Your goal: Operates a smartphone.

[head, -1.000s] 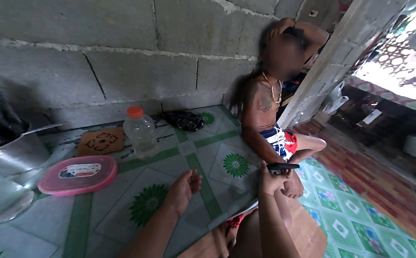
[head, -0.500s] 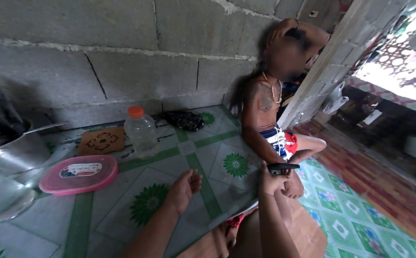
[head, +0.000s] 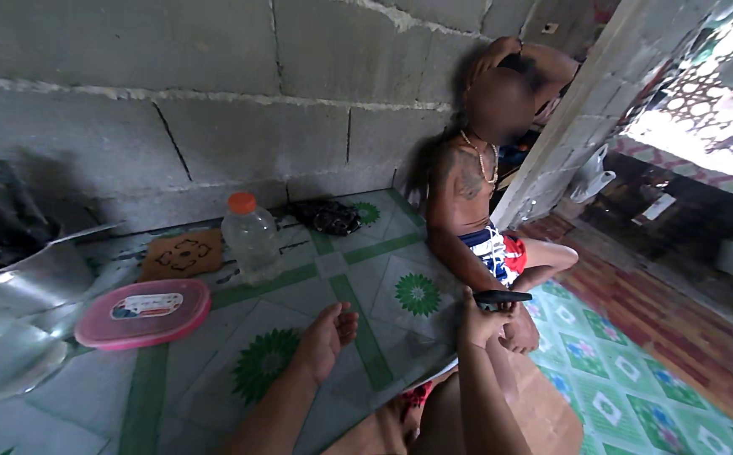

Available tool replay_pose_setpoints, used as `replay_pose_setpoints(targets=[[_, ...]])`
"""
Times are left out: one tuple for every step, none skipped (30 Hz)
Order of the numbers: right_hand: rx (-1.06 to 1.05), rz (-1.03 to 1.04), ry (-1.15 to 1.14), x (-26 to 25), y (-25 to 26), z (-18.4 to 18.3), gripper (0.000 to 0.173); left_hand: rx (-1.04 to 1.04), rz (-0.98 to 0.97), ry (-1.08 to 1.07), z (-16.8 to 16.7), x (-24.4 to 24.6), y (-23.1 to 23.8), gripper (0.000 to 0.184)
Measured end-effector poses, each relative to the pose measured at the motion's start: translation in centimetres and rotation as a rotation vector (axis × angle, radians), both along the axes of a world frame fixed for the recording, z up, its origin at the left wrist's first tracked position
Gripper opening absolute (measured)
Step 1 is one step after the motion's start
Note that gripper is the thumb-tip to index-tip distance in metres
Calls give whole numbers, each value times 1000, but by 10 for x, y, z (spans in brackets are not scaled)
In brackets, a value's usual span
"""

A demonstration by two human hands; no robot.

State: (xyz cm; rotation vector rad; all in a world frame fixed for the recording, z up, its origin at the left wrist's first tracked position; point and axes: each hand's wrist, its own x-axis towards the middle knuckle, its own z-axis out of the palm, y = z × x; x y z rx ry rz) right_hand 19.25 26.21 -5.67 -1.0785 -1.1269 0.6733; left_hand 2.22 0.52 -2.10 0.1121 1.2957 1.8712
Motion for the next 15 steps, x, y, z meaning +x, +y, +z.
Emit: replay_pose_setpoints(targets=[[-11, 0, -4, 1, -1, 1, 119, 0, 1, -2, 0, 1, 0, 35], [-19, 1, -8, 1, -2, 2, 120, -1, 2, -5, 0, 1, 0, 35], [-21, 2, -13, 1, -2, 3, 120, -1, 3, -8, 1, 1, 0, 35], [-18, 1, -10, 1, -2, 3, 120, 0, 3, -10, 1, 1, 0, 35], [-13, 0, -5, 1, -2, 3, 120, 3, 2, -8, 1, 2, 0, 35], [-10, -1, 0, 1, -2, 3, 120, 5, 0, -7, 1, 1, 0, 35], [-10, -3, 0, 0, -2, 4, 120, 4, 0, -6, 1, 1, 0, 34], [-11, -8, -5, 0, -2, 4, 121, 3, 2, -6, 2, 1, -1, 34], [-12, -11, -8, 0, -2, 4, 121, 3, 1, -5, 2, 1, -1, 34], [-15, -14, -11, 0, -2, 4, 120, 5, 2, -5, 2, 1, -1, 34], [-14, -15, -13, 0, -2, 3, 120, 5, 3, -3, 2, 1, -1, 34], [-13, -16, -13, 0, -2, 4, 120, 5, 4, -3, 2, 1, -1, 34], [-12, -15, -11, 1, -2, 4, 119, 6, 4, -3, 1, 1, -1, 33], [-10, -16, -11, 1, -2, 4, 119, 8, 3, -4, 1, 1, -1, 33], [-8, -15, -14, 1, -2, 3, 119, 9, 1, -4, 1, 1, -1, 33]])
